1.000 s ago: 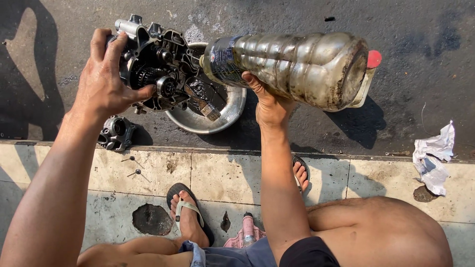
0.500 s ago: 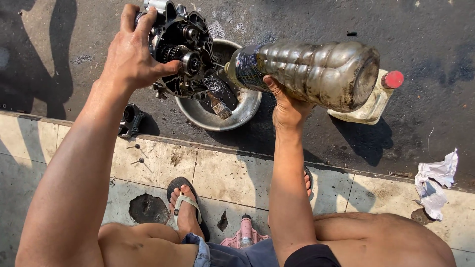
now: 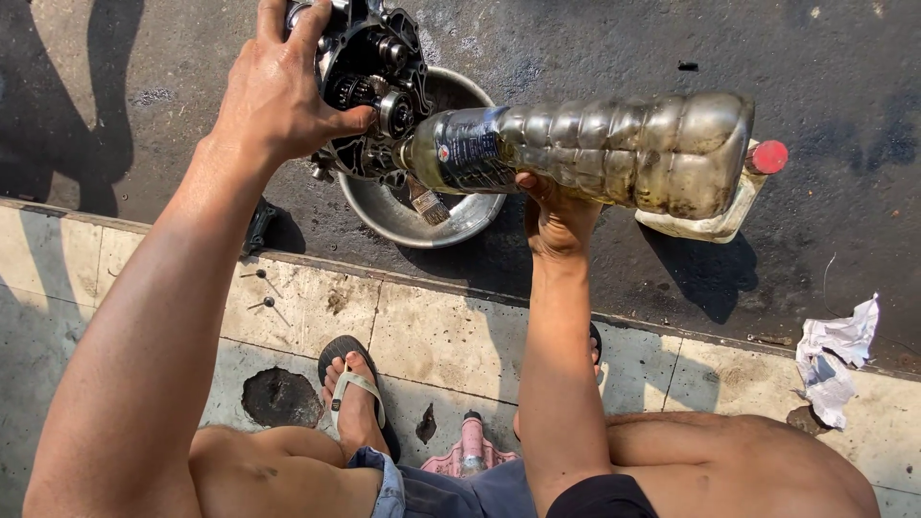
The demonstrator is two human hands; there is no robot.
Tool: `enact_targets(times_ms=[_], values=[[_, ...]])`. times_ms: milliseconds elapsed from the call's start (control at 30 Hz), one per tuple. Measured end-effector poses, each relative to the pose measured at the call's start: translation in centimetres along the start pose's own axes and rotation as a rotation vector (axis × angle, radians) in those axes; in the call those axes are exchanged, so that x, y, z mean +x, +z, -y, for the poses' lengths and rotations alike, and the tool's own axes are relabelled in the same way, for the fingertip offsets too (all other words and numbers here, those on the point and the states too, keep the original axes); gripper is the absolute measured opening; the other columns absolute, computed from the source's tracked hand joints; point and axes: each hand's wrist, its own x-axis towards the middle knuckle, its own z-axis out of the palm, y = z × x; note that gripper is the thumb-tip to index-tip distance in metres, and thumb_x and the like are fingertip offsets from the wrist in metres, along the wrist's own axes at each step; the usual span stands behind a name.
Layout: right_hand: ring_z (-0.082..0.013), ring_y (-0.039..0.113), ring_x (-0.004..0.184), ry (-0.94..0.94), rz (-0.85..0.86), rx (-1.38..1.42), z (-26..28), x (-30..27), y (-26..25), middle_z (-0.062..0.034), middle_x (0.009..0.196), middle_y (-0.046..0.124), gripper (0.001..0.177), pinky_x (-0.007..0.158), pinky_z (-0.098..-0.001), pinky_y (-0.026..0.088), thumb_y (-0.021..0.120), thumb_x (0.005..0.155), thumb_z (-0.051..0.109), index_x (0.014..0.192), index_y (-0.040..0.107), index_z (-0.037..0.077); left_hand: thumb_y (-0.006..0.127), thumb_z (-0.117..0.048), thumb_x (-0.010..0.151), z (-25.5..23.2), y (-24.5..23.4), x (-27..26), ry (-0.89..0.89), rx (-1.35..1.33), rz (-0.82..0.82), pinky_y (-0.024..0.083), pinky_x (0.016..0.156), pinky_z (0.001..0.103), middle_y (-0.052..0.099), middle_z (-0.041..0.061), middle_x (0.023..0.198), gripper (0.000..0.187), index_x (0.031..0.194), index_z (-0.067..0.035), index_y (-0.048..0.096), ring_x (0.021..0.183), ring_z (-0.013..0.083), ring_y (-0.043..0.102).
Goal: Cleaning motorcycle engine components by pouring fluid and scrubbing with a brush in a metal bowl
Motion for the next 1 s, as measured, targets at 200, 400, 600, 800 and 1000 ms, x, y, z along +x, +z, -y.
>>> enact_targets(times_ms=[200,400,600,800,1000], values=[[-0.0174,0.066,0.114,-0.117,-0.100,-0.162,-1.0,-0.2,1.3,0.0060,0.124,0.068,0.060,0.105,-0.0291,0.057,0.081,0.085,-0.010,0.130,0.065,0.024,0.102,-0.039,0.069,0.5,0.4,0.3,0.027,0.024,-0.011,0.060,0.083,0.057,0.039,0.029,0.144,0.111,0.157,-0.005,0.042,0.101,0.0504,0.067],[-0.0189,0.061,0.120,-0.149,-0.125,-0.046,-1.7,-0.2,1.4,0.0066,0.127,0.066,0.059,0.114,-0.0367,0.049,0.083,0.087,-0.002,0.134,0.063,0.027,0.102,-0.041,0.069,0.3,0.3,0.6,0.025,0.028,0.000,0.060,0.084,0.058,0.040,0.029,0.143,0.112,0.157,-0.005,0.042,0.102,0.0504,0.066],[-0.0233,0.059,0.127,-0.110,-0.116,-0.093,-2.6,-0.9,-0.2,0.0025,0.138,0.059,0.073,0.114,-0.0334,0.055,0.082,0.083,-0.015,0.139,0.058,0.025,0.101,-0.043,0.071,0.0,0.2,0.6,-0.016,0.046,0.026,0.059,0.088,0.059,0.032,0.027,0.149,0.112,0.159,-0.006,0.042,0.109,0.0527,0.064],[-0.0225,0.071,0.101,0.095,-0.082,0.006,-2.3,-1.6,-2.0,-0.0033,0.127,0.067,0.054,0.081,-0.0320,0.068,0.078,0.094,0.002,0.141,0.059,0.022,0.101,-0.036,0.069,-0.1,0.1,0.4,0.036,0.041,-0.008,0.061,0.084,0.057,0.032,0.025,0.151,0.107,0.156,-0.003,0.047,0.106,0.0507,0.066],[-0.0233,0.070,0.109,0.041,0.030,-0.064,-1.8,-1.1,-1.8,-0.0055,0.129,0.067,0.063,0.088,-0.0298,0.068,0.075,0.087,-0.017,0.137,0.059,0.019,0.099,-0.043,0.065,-0.4,-0.4,0.0,0.060,0.053,0.065,0.052,0.100,0.058,0.026,0.025,0.158,0.116,0.160,-0.007,0.042,0.124,0.0512,0.055]])
